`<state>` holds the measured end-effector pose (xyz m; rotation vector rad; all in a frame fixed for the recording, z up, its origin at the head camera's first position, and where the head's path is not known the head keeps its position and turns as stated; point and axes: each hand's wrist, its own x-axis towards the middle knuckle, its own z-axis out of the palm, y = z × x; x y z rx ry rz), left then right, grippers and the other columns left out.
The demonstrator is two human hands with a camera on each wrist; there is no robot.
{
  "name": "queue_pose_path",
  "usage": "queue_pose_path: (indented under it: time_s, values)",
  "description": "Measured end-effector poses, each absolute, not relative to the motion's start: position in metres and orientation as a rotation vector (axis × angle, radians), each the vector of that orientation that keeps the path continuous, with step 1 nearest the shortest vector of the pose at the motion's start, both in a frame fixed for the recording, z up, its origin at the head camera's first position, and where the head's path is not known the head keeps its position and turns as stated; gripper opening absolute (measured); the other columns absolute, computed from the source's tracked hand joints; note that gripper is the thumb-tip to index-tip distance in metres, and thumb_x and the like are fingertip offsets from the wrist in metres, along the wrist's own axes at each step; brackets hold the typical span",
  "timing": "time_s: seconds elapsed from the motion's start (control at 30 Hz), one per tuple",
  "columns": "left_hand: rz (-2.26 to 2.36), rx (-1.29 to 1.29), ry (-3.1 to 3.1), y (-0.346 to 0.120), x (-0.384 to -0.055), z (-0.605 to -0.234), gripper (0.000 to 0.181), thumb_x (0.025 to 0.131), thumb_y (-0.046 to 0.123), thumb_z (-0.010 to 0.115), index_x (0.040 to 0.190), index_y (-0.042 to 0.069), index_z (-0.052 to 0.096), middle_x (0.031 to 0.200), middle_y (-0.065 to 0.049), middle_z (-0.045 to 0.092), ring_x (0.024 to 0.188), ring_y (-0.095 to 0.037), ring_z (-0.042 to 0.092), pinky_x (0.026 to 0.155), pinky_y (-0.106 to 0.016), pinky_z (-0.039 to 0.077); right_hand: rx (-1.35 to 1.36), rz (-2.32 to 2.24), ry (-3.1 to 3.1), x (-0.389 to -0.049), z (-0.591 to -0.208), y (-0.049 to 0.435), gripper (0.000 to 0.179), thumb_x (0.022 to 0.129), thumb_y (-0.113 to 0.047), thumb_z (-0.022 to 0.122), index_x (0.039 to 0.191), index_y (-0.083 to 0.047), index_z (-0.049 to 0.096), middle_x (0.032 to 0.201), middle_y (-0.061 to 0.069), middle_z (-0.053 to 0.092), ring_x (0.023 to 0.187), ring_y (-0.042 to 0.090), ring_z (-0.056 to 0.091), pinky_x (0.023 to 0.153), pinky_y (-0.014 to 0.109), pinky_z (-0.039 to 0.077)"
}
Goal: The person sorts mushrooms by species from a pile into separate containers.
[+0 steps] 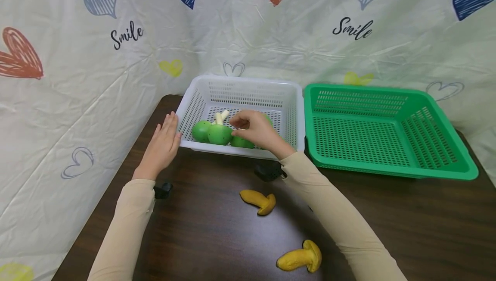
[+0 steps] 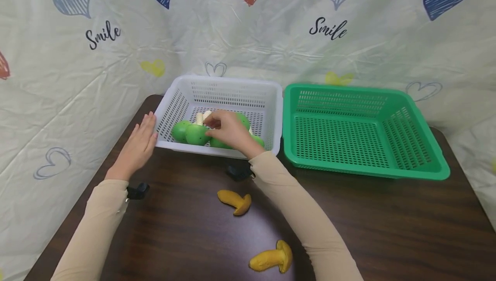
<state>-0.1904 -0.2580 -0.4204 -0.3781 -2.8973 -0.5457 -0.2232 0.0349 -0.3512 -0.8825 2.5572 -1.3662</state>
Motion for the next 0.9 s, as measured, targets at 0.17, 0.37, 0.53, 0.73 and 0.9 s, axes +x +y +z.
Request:
queue_pose_path:
  time_s: [0.17, 0.37, 0.53, 0.73, 0.9]
  values:
    - [-0.542, -0.381, -2.896, -0.258, -0.19, -0.42, 0.056, 0.102, 0.023, 0.034, 0.147, -0.006, 0.017, 0.155, -0.018, 0.014, 0.143, -0.03, 0.008, 0.112, -0.052, 0.009, -0.897, -1.427, 2.504, -0.211, -0.35, 0.059, 0.021, 0.082, -0.002, 0.071, 0.103, 0.001, 0.068, 0.103, 0.016, 0.065, 0.09, 0.022, 0.062, 0.08, 0.031, 0.051]
    - [-0.541, -0.389, -2.888, -0.258, -0.19, -0.42, 0.056, 0.102, 0.022, 0.035, 0.147, -0.006, 0.017, 0.154, -0.02, 0.015, 0.143, -0.03, 0.008, 0.112, -0.052, 0.009, -0.911, -1.44, 2.469, -0.194, -0.35, 0.094, 0.023, 0.082, -0.003, 0.072, 0.103, 0.002, 0.067, 0.102, 0.016, 0.065, 0.092, 0.025, 0.063, 0.082, 0.038, 0.051]
    - [-0.541, -0.381, -2.891, -0.257, -0.19, -0.42, 0.056, 0.102, 0.021, 0.036, 0.147, -0.006, 0.017, 0.155, -0.019, 0.014, 0.143, -0.029, 0.008, 0.112, -0.053, 0.01, -0.915, -1.422, 2.51, -0.182, -0.353, 0.119, 0.02, 0.081, -0.005, 0.073, 0.101, -0.003, 0.069, 0.101, 0.011, 0.066, 0.093, 0.025, 0.064, 0.083, 0.038, 0.052]
    - [-0.538, -0.38, -2.889, -0.257, -0.189, -0.42, 0.057, 0.102, 0.023, 0.035, 0.148, -0.006, 0.017, 0.154, -0.02, 0.016, 0.143, -0.03, 0.009, 0.112, -0.053, 0.01, -0.924, -1.415, 2.514, -0.165, -0.352, 0.143, 0.019, 0.082, -0.008, 0.073, 0.1, -0.005, 0.07, 0.1, 0.008, 0.067, 0.092, 0.02, 0.064, 0.083, 0.039, 0.052]
    - [-0.531, -0.382, -2.886, -0.256, -0.189, -0.42, 0.057, 0.102, 0.024, 0.034, 0.147, -0.006, 0.017, 0.154, -0.019, 0.015, 0.143, -0.03, 0.01, 0.112, -0.053, 0.011, -0.997, -1.328, 2.563, -0.147, -0.357, 0.163, 0.019, 0.082, -0.008, 0.073, 0.101, -0.009, 0.07, 0.097, 0.0, 0.066, 0.089, 0.015, 0.064, 0.077, 0.035, 0.053]
